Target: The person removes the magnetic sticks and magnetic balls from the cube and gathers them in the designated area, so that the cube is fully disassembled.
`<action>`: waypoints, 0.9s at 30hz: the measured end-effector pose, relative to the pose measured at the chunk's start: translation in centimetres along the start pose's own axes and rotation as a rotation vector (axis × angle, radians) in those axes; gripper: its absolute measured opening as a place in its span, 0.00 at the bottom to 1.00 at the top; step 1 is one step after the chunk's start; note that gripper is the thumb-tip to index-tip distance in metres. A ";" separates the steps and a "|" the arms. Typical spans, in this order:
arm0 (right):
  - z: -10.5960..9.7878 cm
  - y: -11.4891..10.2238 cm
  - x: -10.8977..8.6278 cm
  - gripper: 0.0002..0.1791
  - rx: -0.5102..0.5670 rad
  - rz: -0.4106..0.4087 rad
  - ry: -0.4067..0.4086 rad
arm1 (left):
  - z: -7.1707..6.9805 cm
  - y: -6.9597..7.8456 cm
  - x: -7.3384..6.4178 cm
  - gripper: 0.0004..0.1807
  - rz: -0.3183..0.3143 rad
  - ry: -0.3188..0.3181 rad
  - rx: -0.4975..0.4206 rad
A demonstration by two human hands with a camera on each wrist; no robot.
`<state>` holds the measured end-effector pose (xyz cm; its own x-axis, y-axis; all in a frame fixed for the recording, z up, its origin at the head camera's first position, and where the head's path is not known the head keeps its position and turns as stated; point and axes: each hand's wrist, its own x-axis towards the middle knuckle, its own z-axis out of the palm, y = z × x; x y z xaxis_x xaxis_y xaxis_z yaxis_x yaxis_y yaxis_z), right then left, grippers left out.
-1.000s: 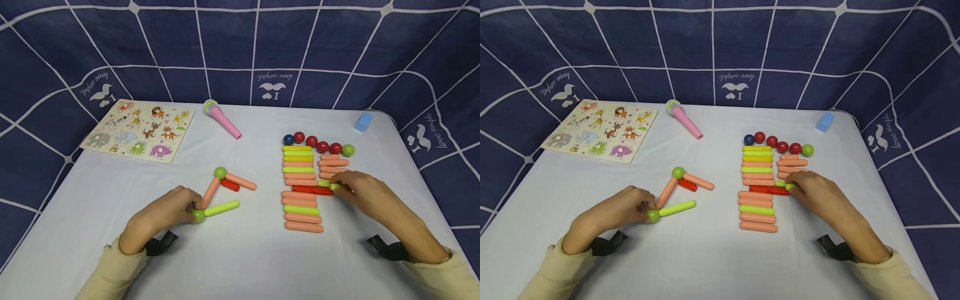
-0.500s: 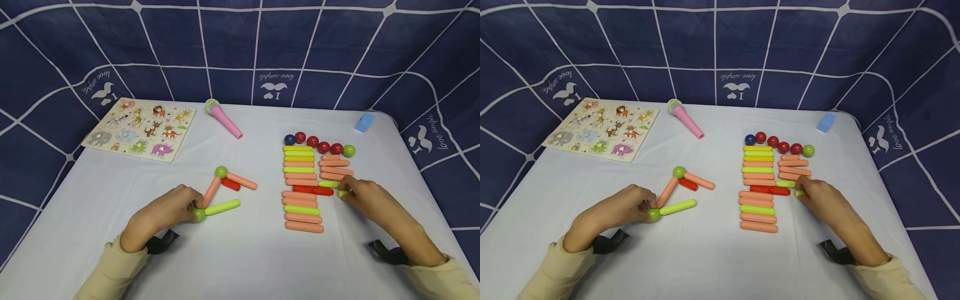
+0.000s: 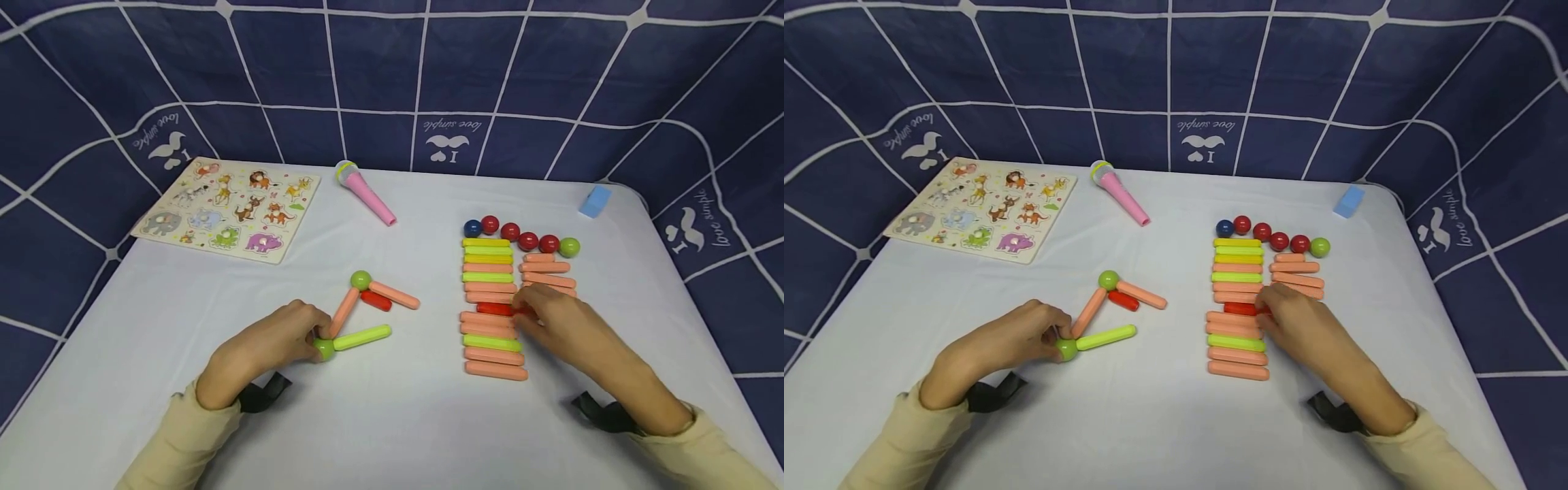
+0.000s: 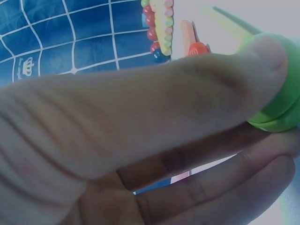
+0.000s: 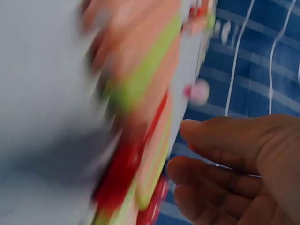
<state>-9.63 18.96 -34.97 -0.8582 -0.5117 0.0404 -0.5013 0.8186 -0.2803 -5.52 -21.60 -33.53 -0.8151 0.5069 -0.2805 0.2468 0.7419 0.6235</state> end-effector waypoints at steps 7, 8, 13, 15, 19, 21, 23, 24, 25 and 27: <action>2.8 -6.7 2.8 0.12 0.011 -0.329 -0.028 | 0.0 0.0 -0.1 0.14 0.005 -0.003 0.003; 3.2 -7.7 3.2 0.13 0.004 -0.373 -0.041 | 0.1 -0.1 -0.1 0.14 0.005 -0.002 0.001; 5.1 -11.5 5.2 0.21 -0.069 -0.545 -0.097 | 0.2 -0.1 -0.1 0.15 0.016 0.001 0.001; 5.9 -12.5 5.8 0.24 -0.105 -0.585 -0.114 | 0.2 -0.2 -0.2 0.15 0.025 0.006 0.007; 7.0 -13.8 6.9 0.23 -0.159 -0.622 -0.125 | 0.3 -0.3 -0.2 0.16 0.037 0.014 0.006; 7.2 -14.3 7.3 0.20 -0.178 -0.630 -0.113 | 0.3 -0.3 -0.2 0.17 0.034 0.016 0.003; 7.3 -14.7 7.6 0.16 -0.194 -0.630 -0.098 | 0.3 -0.3 -0.2 0.16 0.030 0.014 0.002; 7.3 -14.8 7.7 0.14 -0.201 -0.628 -0.096 | 0.3 -0.3 -0.2 0.16 0.028 0.013 0.002; 7.3 -14.9 7.8 0.13 -0.207 -0.628 -0.096 | 0.3 -0.2 -0.2 0.16 0.027 0.011 0.001; 7.4 -15.0 7.8 0.12 -0.206 -0.632 -0.099 | 0.2 -0.2 -0.2 0.16 0.028 0.009 0.007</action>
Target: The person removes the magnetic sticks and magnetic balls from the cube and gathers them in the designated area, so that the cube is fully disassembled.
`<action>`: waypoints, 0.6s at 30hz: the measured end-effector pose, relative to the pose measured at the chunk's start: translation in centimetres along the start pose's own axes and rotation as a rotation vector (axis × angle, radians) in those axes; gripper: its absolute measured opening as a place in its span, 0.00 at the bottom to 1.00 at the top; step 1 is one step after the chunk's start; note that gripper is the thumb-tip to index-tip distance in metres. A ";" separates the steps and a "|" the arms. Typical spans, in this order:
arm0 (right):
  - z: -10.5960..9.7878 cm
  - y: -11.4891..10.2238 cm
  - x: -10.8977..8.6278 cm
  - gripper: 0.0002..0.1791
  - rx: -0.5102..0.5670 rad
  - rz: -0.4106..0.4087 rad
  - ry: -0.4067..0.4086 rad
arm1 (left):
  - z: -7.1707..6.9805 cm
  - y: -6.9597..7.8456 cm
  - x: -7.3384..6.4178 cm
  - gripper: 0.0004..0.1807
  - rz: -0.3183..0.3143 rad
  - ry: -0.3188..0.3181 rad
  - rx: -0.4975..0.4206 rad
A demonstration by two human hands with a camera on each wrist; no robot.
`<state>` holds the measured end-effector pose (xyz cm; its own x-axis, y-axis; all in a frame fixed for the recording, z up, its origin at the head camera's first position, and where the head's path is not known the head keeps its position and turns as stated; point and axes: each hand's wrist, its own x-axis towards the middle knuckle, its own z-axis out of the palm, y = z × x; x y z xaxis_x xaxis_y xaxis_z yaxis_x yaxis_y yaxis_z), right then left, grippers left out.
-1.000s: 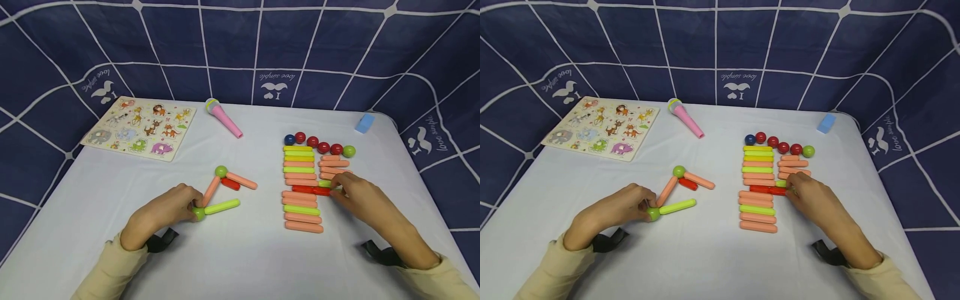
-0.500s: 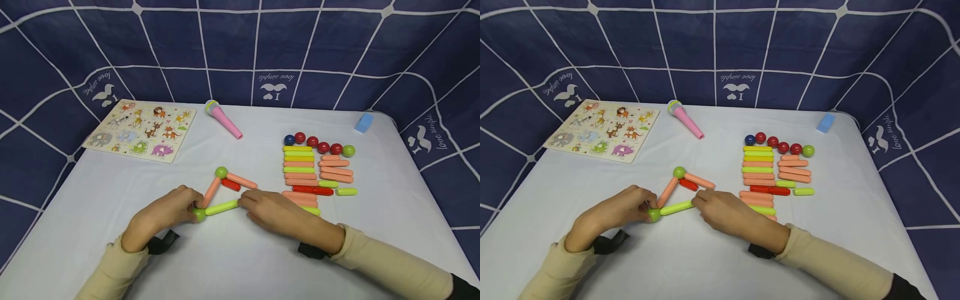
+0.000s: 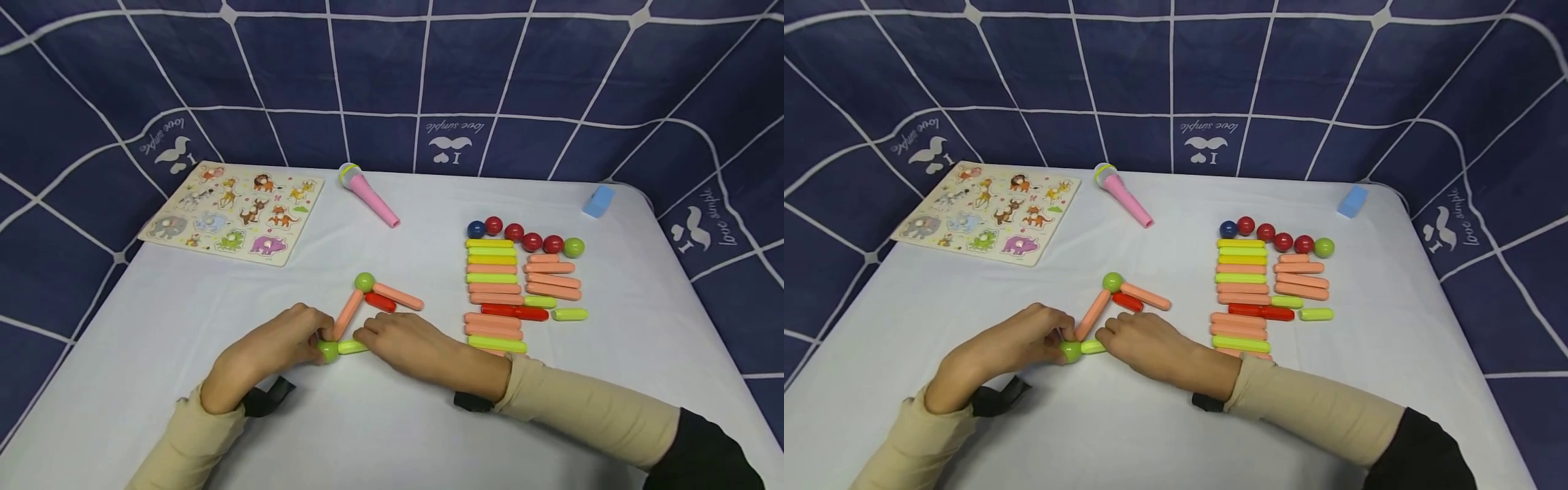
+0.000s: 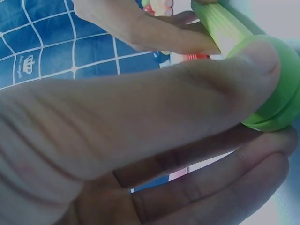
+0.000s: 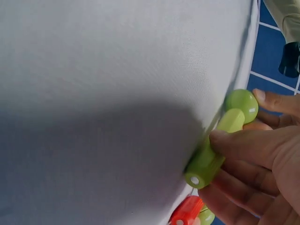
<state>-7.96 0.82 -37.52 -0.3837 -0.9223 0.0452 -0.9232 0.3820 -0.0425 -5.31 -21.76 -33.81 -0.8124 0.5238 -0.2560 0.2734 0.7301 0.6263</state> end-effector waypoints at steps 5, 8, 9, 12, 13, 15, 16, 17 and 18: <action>0.1 0.0 -0.3 0.12 0.014 -0.018 -0.007 | -0.1 0.1 0.2 0.15 0.005 -0.001 0.027; 0.0 0.0 -0.5 0.13 0.013 -0.028 -0.017 | 0.0 0.2 0.3 0.15 0.002 -0.007 0.032; 0.1 0.1 -0.6 0.13 0.014 -0.032 -0.020 | 0.0 0.3 0.4 0.14 0.004 -0.009 0.032; 0.1 0.1 -0.8 0.14 0.018 -0.039 -0.020 | 0.0 0.4 0.4 0.14 0.014 -0.009 0.034; 0.1 0.1 -0.8 0.14 0.020 -0.041 -0.019 | 0.0 0.4 0.4 0.14 0.018 -0.008 0.036; 0.0 0.1 -1.0 0.14 0.023 -0.047 -0.020 | 0.0 0.5 0.4 0.14 0.022 -0.007 0.043; 0.0 0.1 -1.0 0.14 0.022 -0.053 -0.021 | 0.0 0.5 0.4 0.15 0.022 -0.006 0.049; 0.0 0.1 -1.1 0.14 0.019 -0.059 -0.023 | 0.0 0.5 0.4 0.15 0.019 -0.006 0.051; 0.0 0.2 -1.1 0.14 0.019 -0.064 -0.023 | 0.0 0.5 0.3 0.15 0.015 -0.007 0.053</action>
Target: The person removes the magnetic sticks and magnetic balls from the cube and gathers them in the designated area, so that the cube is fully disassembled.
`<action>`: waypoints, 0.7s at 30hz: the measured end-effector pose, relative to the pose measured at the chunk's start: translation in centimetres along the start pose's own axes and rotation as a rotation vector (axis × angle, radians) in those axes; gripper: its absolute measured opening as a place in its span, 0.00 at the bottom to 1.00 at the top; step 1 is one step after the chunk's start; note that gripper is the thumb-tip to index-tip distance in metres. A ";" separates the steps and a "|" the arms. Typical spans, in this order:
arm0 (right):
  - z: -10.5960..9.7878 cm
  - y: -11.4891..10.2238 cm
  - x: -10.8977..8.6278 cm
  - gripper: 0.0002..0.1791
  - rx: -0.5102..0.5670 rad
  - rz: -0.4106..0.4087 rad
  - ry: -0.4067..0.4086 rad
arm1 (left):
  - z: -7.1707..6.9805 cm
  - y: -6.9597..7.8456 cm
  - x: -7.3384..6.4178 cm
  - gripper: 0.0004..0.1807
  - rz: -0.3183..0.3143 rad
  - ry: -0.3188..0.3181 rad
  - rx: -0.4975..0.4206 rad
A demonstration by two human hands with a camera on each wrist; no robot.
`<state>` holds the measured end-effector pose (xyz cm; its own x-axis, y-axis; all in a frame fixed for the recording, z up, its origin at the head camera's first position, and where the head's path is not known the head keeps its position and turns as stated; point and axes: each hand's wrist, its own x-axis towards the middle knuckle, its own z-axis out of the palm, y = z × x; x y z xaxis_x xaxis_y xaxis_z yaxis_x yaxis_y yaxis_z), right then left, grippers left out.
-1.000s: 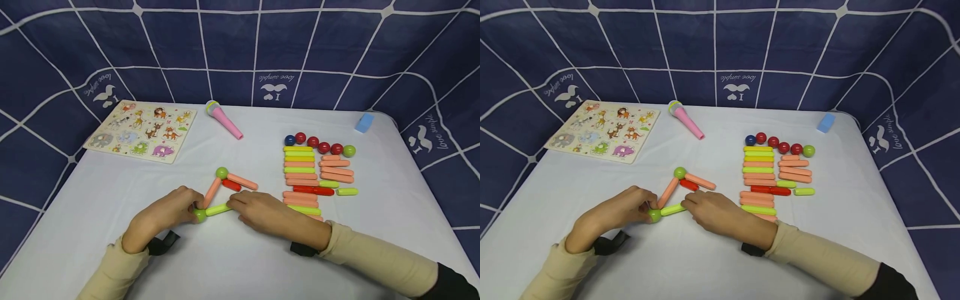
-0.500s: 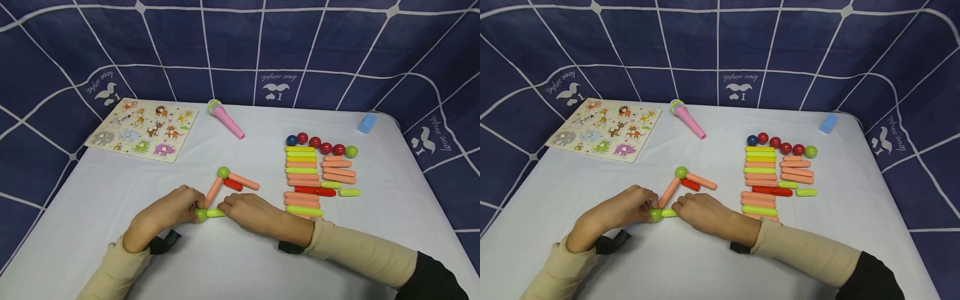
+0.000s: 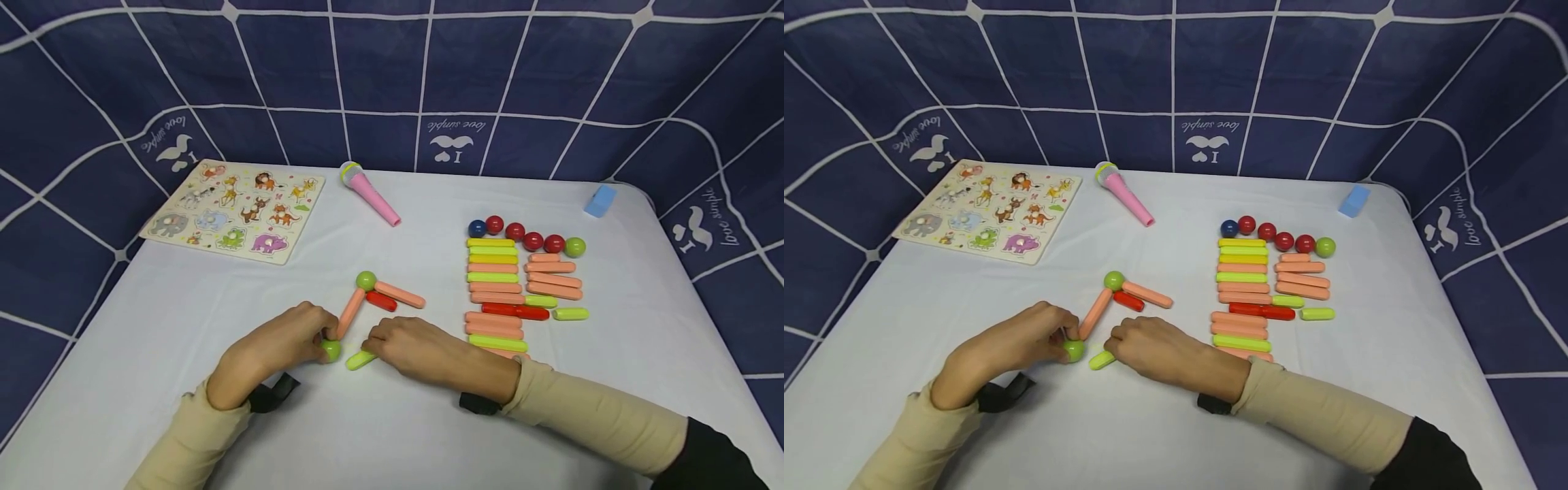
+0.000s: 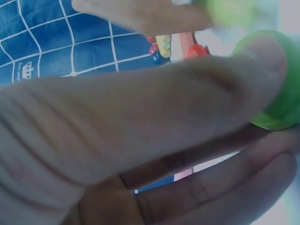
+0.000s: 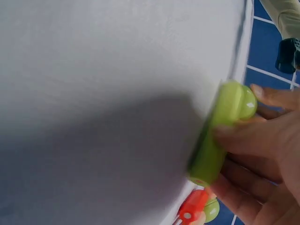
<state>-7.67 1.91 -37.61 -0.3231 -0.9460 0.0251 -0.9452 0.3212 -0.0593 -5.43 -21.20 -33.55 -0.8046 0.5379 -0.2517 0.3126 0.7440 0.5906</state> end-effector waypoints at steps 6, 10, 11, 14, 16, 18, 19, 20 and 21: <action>-0.1 0.4 -0.9 0.15 0.020 0.018 -0.018 | 0.2 -0.1 -0.1 0.16 -0.021 0.004 -0.009; -0.5 0.8 -2.2 0.15 0.033 0.044 -0.007 | 0.2 -0.2 -0.1 0.15 -0.037 0.012 -0.021; -0.6 1.0 -2.6 0.15 0.040 0.053 0.001 | 0.1 -0.2 -0.1 0.15 -0.041 0.013 -0.025; -1.0 1.5 -4.1 0.15 0.082 0.097 0.025 | 0.1 -0.2 -0.2 0.14 -0.048 0.015 -0.038; -1.3 1.9 -5.3 0.16 0.124 0.147 0.044 | 0.1 -0.2 -0.2 0.15 -0.047 0.018 -0.049; -1.7 2.4 -6.5 0.17 0.173 0.207 0.061 | 0.1 -0.3 -0.3 0.15 -0.047 0.020 -0.062; -1.8 2.7 -7.2 0.17 0.190 0.239 0.071 | 0.1 -0.3 -0.3 0.15 -0.047 0.021 -0.068; -2.0 3.0 -7.9 0.17 0.206 0.270 0.080 | 0.1 -0.3 -0.3 0.15 -0.045 0.020 -0.076; -2.1 3.3 -8.6 0.17 0.214 0.297 0.089 | 0.1 -0.3 -0.3 0.15 -0.048 0.020 -0.079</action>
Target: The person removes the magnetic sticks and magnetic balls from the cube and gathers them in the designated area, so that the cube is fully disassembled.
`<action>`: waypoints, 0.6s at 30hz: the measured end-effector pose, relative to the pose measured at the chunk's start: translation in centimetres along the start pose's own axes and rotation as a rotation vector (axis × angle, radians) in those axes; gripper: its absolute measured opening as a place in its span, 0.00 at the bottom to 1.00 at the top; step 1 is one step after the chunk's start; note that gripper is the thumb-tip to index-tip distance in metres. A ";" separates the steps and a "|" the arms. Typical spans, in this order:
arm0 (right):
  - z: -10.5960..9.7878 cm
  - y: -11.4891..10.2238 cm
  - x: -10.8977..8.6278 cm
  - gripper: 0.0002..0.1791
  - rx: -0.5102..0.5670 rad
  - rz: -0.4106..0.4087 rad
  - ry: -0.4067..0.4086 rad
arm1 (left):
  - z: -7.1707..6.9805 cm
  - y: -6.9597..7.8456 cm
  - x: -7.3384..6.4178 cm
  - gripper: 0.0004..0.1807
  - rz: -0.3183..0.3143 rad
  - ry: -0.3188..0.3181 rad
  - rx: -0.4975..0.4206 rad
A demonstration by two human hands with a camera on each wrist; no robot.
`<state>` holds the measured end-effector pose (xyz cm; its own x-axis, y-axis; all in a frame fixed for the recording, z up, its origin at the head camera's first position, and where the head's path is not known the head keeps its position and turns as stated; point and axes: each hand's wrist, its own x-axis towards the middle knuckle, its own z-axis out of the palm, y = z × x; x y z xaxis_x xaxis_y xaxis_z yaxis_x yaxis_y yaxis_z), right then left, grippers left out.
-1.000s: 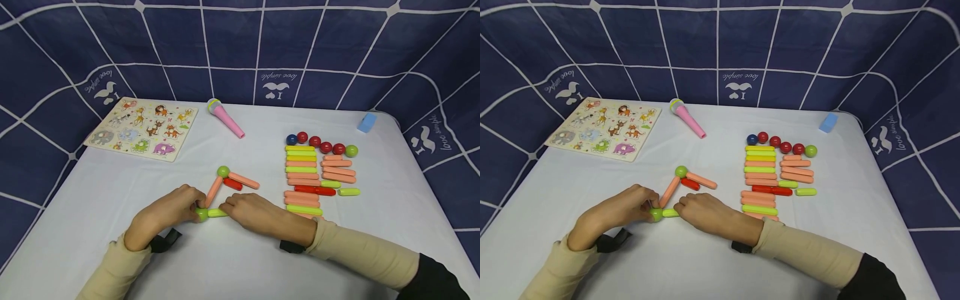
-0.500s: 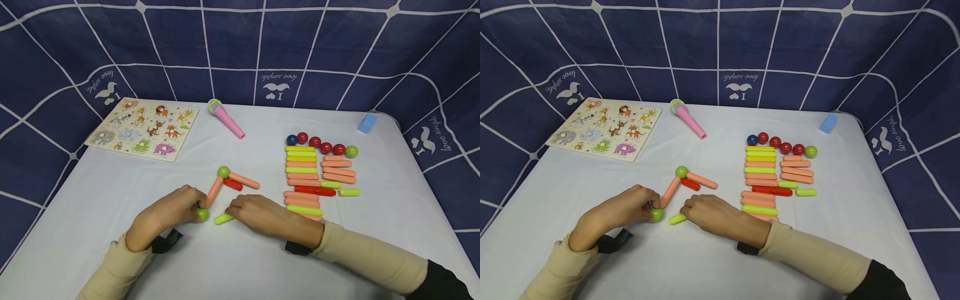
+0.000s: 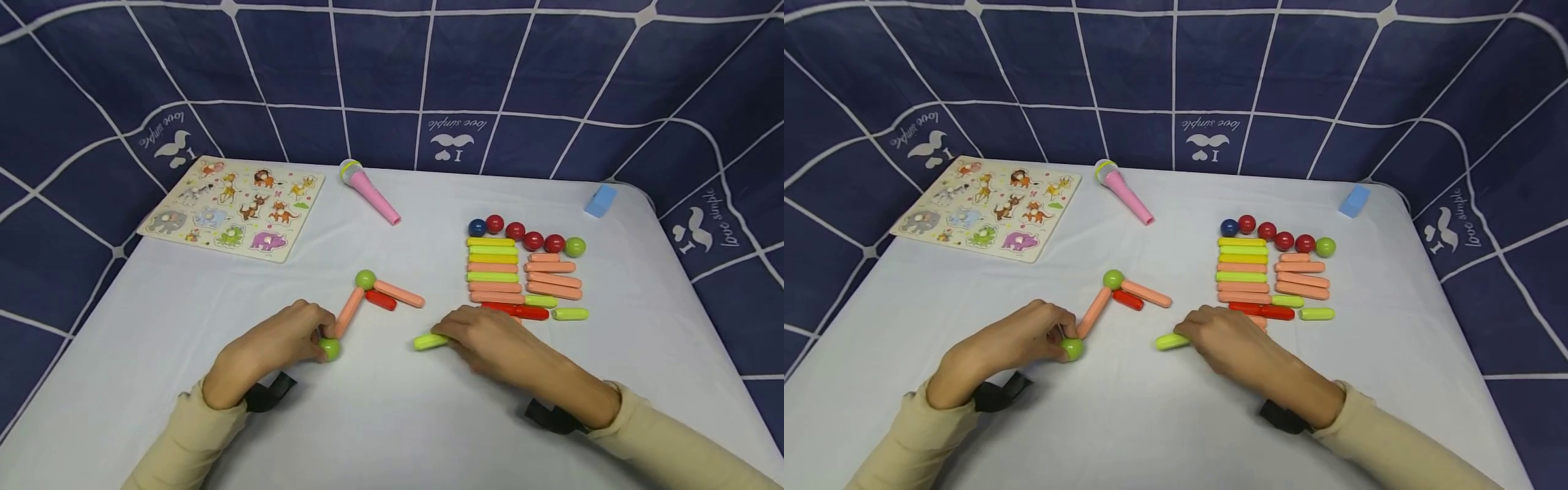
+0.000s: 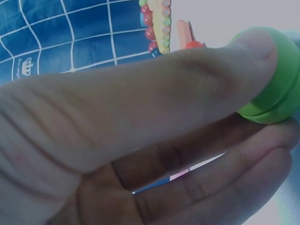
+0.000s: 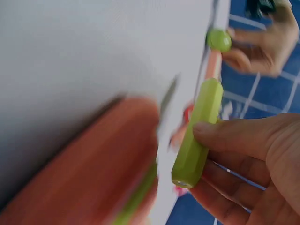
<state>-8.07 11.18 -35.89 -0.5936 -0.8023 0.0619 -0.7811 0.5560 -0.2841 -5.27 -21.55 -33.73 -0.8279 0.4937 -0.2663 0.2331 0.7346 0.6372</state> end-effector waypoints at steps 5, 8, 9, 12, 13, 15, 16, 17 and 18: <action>-1.5 2.4 -3.2 0.18 0.005 0.141 0.076 | 0.0 0.1 0.0 0.14 -0.020 -0.002 -0.002; -2.4 3.6 -4.8 0.18 -0.004 0.229 0.099 | 0.1 0.1 0.0 0.14 -0.034 -0.011 -0.010; -2.6 3.9 -5.3 0.18 -0.007 0.252 0.102 | 0.1 0.1 0.0 0.14 -0.039 -0.015 -0.016; -3.3 5.0 -6.7 0.17 -0.019 0.309 0.101 | 0.1 0.1 0.0 0.14 -0.042 -0.022 -0.025; -3.5 5.3 -7.1 0.17 -0.018 0.328 0.099 | 0.1 0.1 0.0 0.14 -0.040 -0.020 -0.022; -3.8 6.0 -7.9 0.16 -0.018 0.359 0.084 | 0.1 0.2 0.0 0.14 -0.042 -0.014 -0.018; -3.9 6.3 -8.3 0.15 -0.018 0.374 0.072 | 0.1 0.2 0.0 0.14 -0.046 -0.012 -0.014; -3.9 6.6 -8.6 0.15 -0.020 0.387 0.057 | 0.1 0.2 0.0 0.14 -0.049 -0.011 -0.011; -3.9 6.9 -8.9 0.14 -0.023 0.397 0.045 | 0.1 0.2 0.0 0.14 -0.053 -0.014 -0.011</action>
<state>-8.96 22.98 -34.64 -0.8576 -0.5143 -0.0068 -0.4932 0.8261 -0.2727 -5.21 -21.36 -33.66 -0.8318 0.4607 -0.3097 0.1834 0.7546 0.6300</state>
